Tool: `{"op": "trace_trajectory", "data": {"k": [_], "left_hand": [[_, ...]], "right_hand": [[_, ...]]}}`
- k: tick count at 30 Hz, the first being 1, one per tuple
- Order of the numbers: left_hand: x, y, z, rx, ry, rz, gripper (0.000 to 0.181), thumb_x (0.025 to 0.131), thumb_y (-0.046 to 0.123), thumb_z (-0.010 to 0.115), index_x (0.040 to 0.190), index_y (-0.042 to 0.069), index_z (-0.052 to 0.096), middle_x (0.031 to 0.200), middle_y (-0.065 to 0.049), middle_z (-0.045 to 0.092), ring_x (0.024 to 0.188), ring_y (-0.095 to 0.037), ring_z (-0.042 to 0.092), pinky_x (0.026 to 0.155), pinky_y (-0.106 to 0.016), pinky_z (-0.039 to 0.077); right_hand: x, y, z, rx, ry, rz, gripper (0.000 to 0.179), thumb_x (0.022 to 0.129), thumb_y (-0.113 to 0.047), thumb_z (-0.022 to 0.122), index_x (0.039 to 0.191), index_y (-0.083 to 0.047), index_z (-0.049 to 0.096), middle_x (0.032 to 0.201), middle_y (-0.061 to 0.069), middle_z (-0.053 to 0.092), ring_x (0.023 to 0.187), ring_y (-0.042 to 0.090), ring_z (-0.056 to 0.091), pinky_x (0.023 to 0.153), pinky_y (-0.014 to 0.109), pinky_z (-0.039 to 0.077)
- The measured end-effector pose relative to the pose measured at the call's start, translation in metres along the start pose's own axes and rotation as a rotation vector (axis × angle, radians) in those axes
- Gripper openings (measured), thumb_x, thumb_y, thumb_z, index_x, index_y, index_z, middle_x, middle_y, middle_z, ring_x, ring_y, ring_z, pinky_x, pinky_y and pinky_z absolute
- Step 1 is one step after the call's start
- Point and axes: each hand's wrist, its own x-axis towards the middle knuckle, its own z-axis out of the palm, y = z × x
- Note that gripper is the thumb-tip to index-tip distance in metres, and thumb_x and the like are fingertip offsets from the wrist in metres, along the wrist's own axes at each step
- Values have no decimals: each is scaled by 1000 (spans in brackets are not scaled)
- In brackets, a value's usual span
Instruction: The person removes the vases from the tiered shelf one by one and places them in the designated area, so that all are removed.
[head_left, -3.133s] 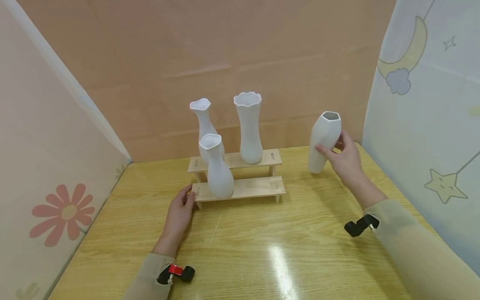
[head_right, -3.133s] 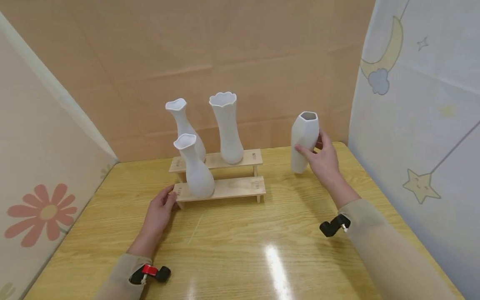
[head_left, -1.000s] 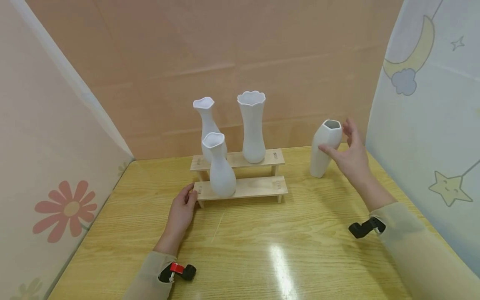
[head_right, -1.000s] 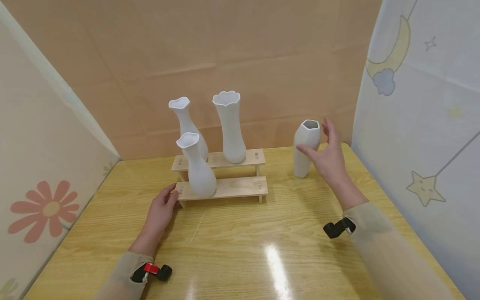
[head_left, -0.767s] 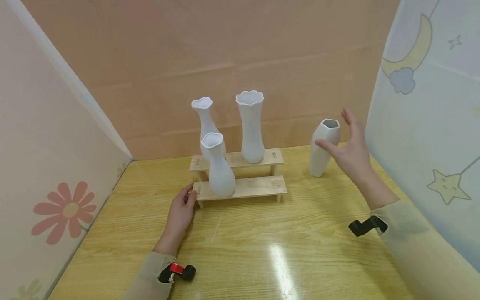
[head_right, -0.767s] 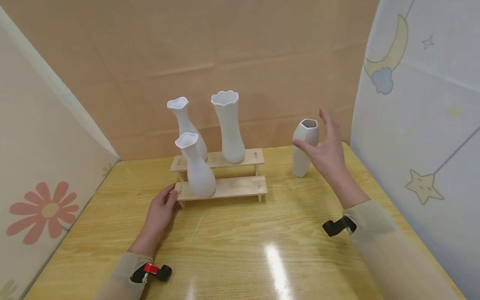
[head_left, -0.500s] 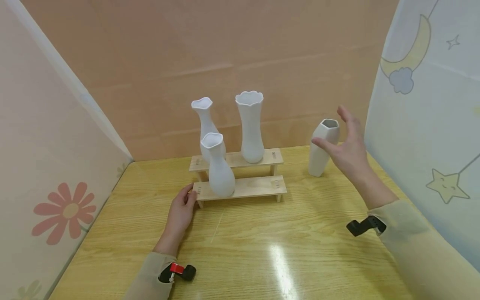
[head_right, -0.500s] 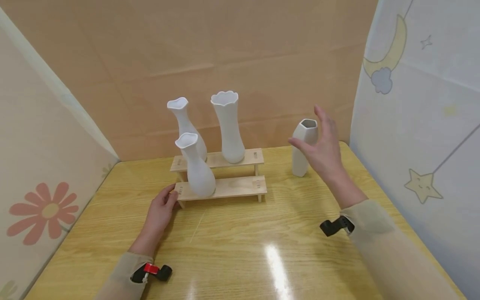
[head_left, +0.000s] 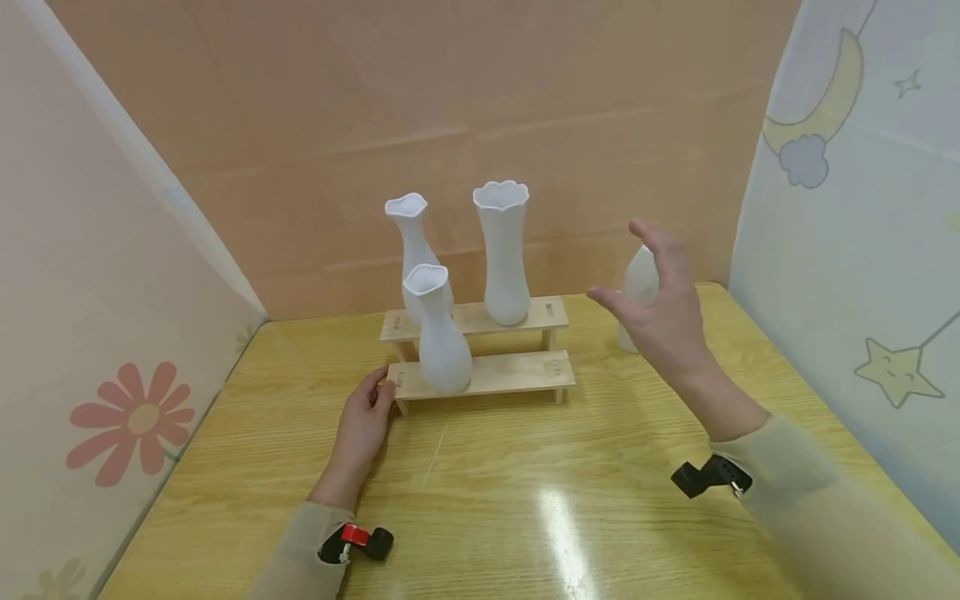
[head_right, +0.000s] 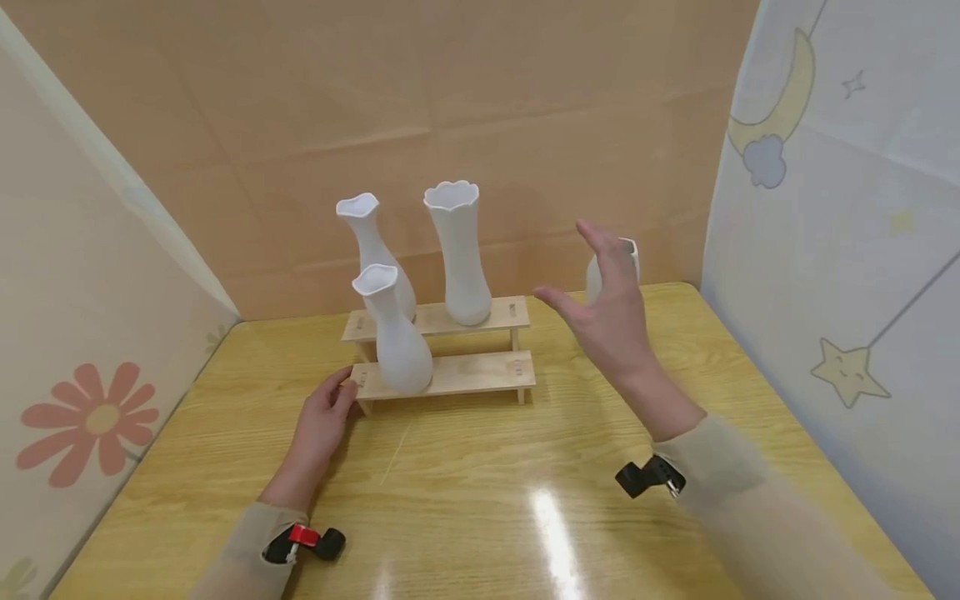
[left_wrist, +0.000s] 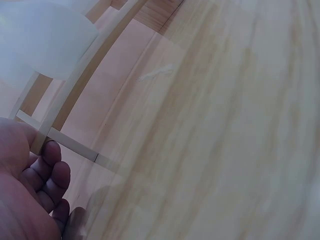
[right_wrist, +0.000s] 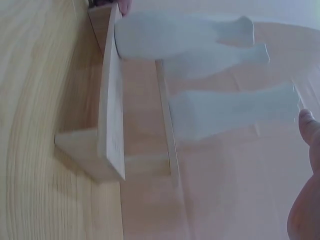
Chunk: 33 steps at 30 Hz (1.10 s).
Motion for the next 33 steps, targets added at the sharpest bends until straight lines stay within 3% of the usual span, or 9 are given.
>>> {"op": "trace_trajectory", "data": {"k": [2, 6, 11, 18, 21, 25, 33], "left_hand": [[0, 1, 0, 5, 1, 1, 50, 121, 29, 48, 167, 8, 48, 138, -15, 69, 119, -24, 65, 94, -32, 54], [0, 2, 0, 8, 5, 3, 50, 121, 28, 49, 166, 8, 48, 134, -15, 70, 112, -23, 64, 87, -27, 52], [-1, 1, 0, 13, 10, 9, 50, 121, 29, 50, 165, 6, 50, 133, -15, 71, 112, -23, 63, 87, -26, 51], [-1, -2, 0, -6, 24, 45, 53, 120, 34, 52, 163, 4, 52, 126, -14, 72, 107, -22, 63, 85, -28, 52], [-1, -4, 0, -15, 32, 59, 54, 119, 34, 53, 162, 2, 52, 121, -13, 71, 103, -20, 62, 83, -28, 51], [1, -5, 0, -14, 23, 26, 51, 120, 31, 51, 164, 5, 50, 112, -12, 67, 98, -21, 60, 80, -28, 51], [1, -4, -1, -1, 29, -2, 47, 120, 27, 51, 163, 8, 53, 103, -10, 63, 89, -21, 55, 74, -28, 47]], "right_hand": [[-3, -6, 8, 20, -28, -34, 95, 89, -10, 96, 169, -26, 46, 169, -3, 44, 159, 19, 34, 128, 48, 26], [-11, -16, 29, 69, -86, -84, 95, 88, -7, 96, 168, -20, 47, 168, 2, 47, 157, 24, 37, 127, 53, 29], [-21, -27, 55, 135, -174, -73, 92, 88, -12, 96, 167, -20, 49, 166, 1, 49, 153, 27, 43, 125, 56, 33], [-28, -42, 88, 193, -277, -65, 90, 89, -16, 96, 166, -15, 50, 164, -1, 50, 151, 24, 47, 126, 51, 36], [-29, -45, 101, 234, -324, -39, 89, 90, -18, 95, 166, -16, 49, 164, -1, 51, 151, 22, 47, 126, 48, 37], [-31, -48, 117, 287, -367, 11, 88, 91, -19, 94, 166, -19, 49, 162, -2, 53, 150, 19, 49, 124, 45, 39], [-29, -54, 144, 333, -427, 112, 82, 96, -20, 91, 165, -12, 49, 160, 4, 55, 148, 24, 51, 123, 43, 41]]}}
